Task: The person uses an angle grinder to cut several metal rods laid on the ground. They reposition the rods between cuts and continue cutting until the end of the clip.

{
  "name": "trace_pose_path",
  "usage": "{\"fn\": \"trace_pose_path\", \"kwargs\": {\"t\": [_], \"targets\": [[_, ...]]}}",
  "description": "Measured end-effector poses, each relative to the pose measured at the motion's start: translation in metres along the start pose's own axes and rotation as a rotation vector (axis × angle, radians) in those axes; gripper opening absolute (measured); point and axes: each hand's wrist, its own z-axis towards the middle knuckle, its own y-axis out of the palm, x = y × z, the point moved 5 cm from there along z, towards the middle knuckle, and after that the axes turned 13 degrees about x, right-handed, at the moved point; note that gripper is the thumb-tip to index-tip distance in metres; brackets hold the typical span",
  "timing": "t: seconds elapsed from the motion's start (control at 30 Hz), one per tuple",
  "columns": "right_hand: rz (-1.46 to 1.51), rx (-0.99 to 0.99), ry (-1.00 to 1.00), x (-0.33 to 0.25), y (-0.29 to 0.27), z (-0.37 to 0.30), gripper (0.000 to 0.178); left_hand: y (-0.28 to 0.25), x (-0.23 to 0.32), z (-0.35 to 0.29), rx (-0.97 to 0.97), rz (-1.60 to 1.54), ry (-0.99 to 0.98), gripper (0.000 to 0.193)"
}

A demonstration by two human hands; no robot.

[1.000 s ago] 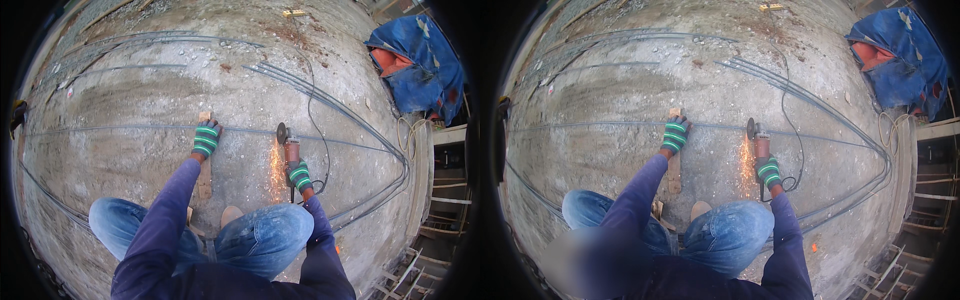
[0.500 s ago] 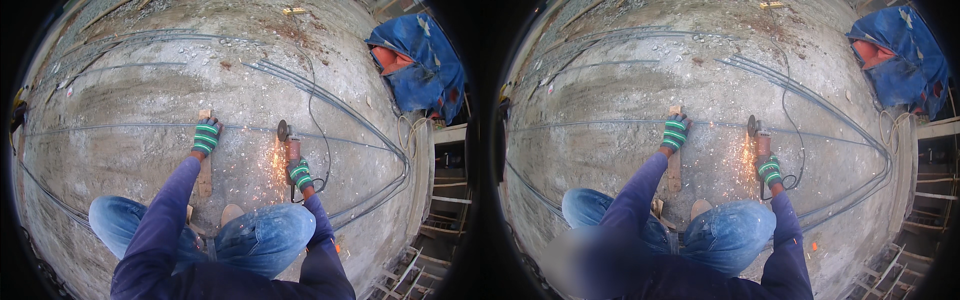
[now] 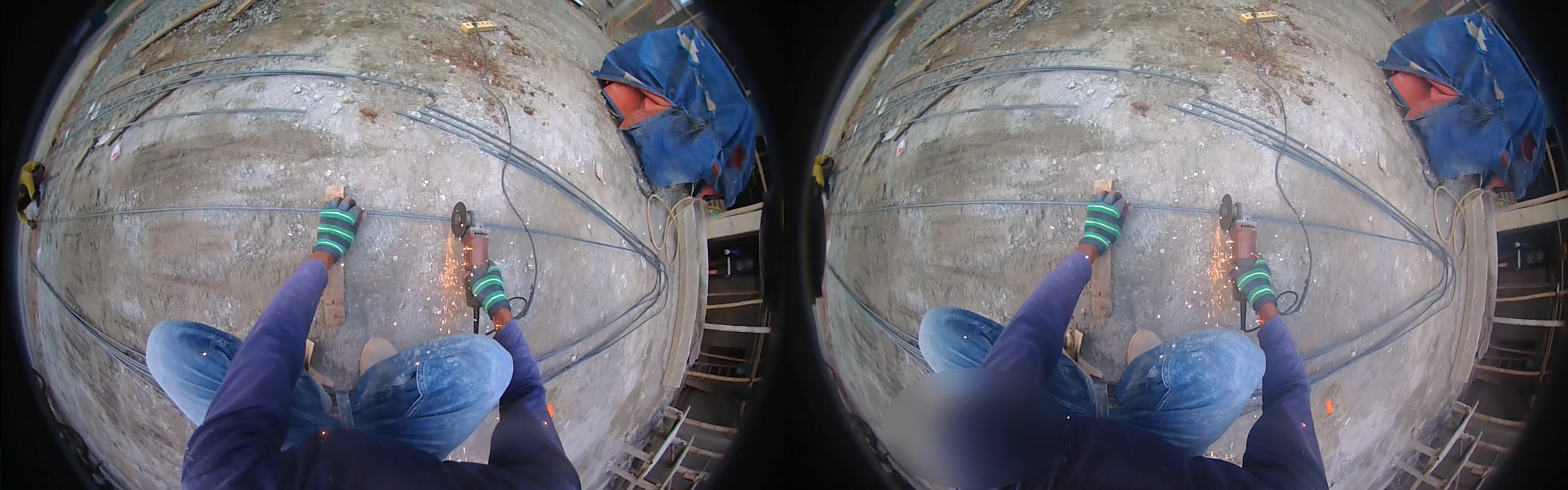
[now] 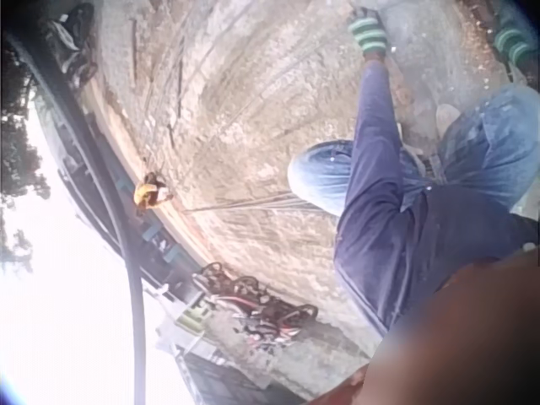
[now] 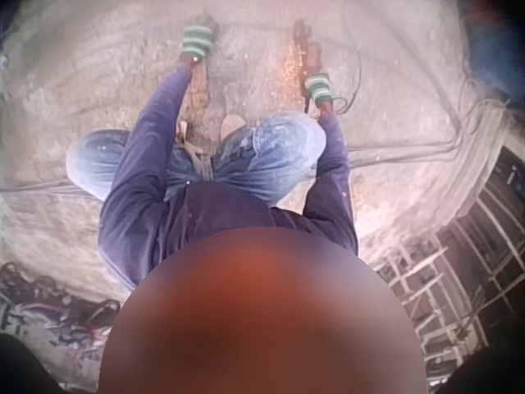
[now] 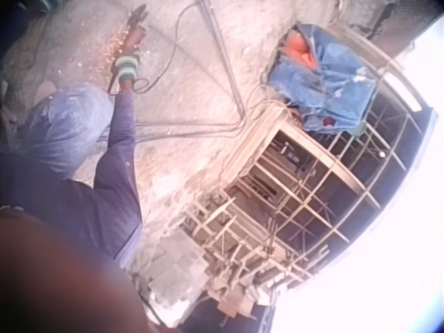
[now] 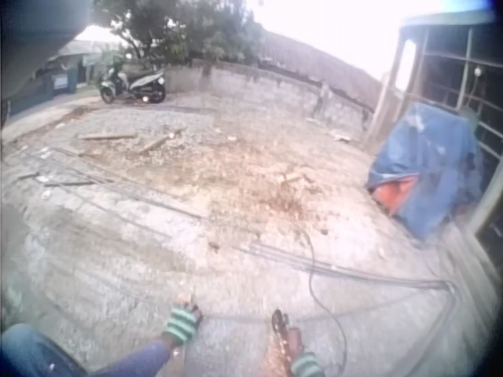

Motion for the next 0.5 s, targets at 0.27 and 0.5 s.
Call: {"fn": "trace_pose_path", "kwargs": {"t": [0.27,0.5], "targets": [[-0.045,0.023,0.001,-0.009,-0.003,-0.004,0.049,0.001,-0.001,-0.001,-0.068,0.008,-0.050,0.014],[-0.037,0.023,0.001,-0.003,-0.010,-0.016,0.049,-0.002,0.003,-0.009,-0.059,0.030,-0.014,0.015]]}}
